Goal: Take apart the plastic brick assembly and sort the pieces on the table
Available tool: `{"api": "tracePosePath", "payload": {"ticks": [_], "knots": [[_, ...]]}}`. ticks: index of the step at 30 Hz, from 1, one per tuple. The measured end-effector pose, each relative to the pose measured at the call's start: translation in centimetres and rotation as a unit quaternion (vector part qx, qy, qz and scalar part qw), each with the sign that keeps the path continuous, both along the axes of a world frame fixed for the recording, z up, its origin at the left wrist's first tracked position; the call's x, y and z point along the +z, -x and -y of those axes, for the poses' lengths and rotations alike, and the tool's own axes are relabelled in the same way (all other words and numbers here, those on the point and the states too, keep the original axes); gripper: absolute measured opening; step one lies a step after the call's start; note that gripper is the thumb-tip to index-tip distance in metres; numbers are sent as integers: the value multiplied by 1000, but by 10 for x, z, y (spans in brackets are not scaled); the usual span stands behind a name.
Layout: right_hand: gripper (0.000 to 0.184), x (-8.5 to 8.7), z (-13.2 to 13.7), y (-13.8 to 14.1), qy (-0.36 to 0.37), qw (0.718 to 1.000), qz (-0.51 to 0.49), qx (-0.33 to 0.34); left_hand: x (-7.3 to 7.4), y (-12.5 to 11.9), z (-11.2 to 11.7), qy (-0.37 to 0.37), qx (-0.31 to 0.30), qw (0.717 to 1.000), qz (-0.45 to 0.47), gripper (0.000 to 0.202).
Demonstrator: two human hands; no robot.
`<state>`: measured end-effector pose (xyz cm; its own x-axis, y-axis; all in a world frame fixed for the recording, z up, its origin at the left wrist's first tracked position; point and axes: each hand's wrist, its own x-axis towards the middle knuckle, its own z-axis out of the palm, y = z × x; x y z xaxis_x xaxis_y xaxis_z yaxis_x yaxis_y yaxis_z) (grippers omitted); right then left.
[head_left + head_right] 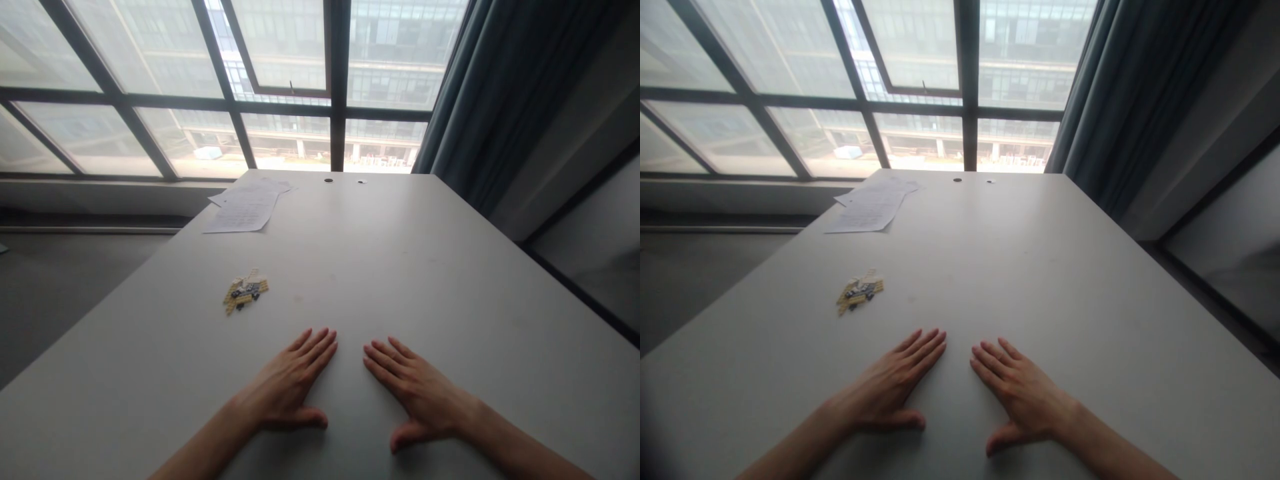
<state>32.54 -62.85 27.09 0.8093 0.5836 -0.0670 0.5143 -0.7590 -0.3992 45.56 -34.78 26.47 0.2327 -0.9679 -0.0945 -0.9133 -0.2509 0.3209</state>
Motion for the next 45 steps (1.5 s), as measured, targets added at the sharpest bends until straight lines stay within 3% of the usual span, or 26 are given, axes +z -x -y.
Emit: {"api": "tracePosePath", "payload": {"ticks": [7, 10, 13, 16, 19, 21, 23, 27, 32, 36, 40, 42, 45], "knots": [[92, -7, 0, -1, 3, 1000, 27, 15, 1, 1, -1, 9, 0, 1000, 5, 100], [65, -14, -2, -1, -30, 996, 82, -17, 1, 4, -1, 33, 7, 999, 20, 83], [35, -19, -4, -2, -117, 984, 123, -61, -3, -4, -7, 86, 39, 995, 45, 55], [27, -20, -5, -2, -193, 970, 119, -85, -9, -34, -26, 173, 150, 968, 101, 34], [24, -21, -4, -3, -217, 964, 118, -94, -15, -81, -54, 236, 367, 877, 198, 41], [24, -22, -5, -4, -215, 965, 121, -93, -18, -110, -69, 177, 499, 817, 230, 65], [25, -23, -5, -6, -209, 966, 125, -92, -21, -131, -75, 89, 542, 809, 211, 80], [25, -24, -6, -12, -200, 967, 125, -95, -24, -150, -64, -7, 497, 850, 174, 84], [24, -24, -4, -24, -189, 969, 120, -101, -22, -152, -26, 8, 369, 918, 146, 72], [32, -21, -7, -47, -135, 969, 120, -170, -22, -130, 22, 56, 251, 960, 112, 66], [70, -24, -16, -79, -40, 962, 121, -242, -20, -94, 76, 105, 149, 981, 72, 60], [83, -29, -20, -92, 4, 961, 115, -251, -18, -80, 93, 127, 118, 983, 53, 60], [90, -35, -23, -102, 47, 960, 109, -254, -16, -73, 94, 155, 136, 977, 46, 61]]}}
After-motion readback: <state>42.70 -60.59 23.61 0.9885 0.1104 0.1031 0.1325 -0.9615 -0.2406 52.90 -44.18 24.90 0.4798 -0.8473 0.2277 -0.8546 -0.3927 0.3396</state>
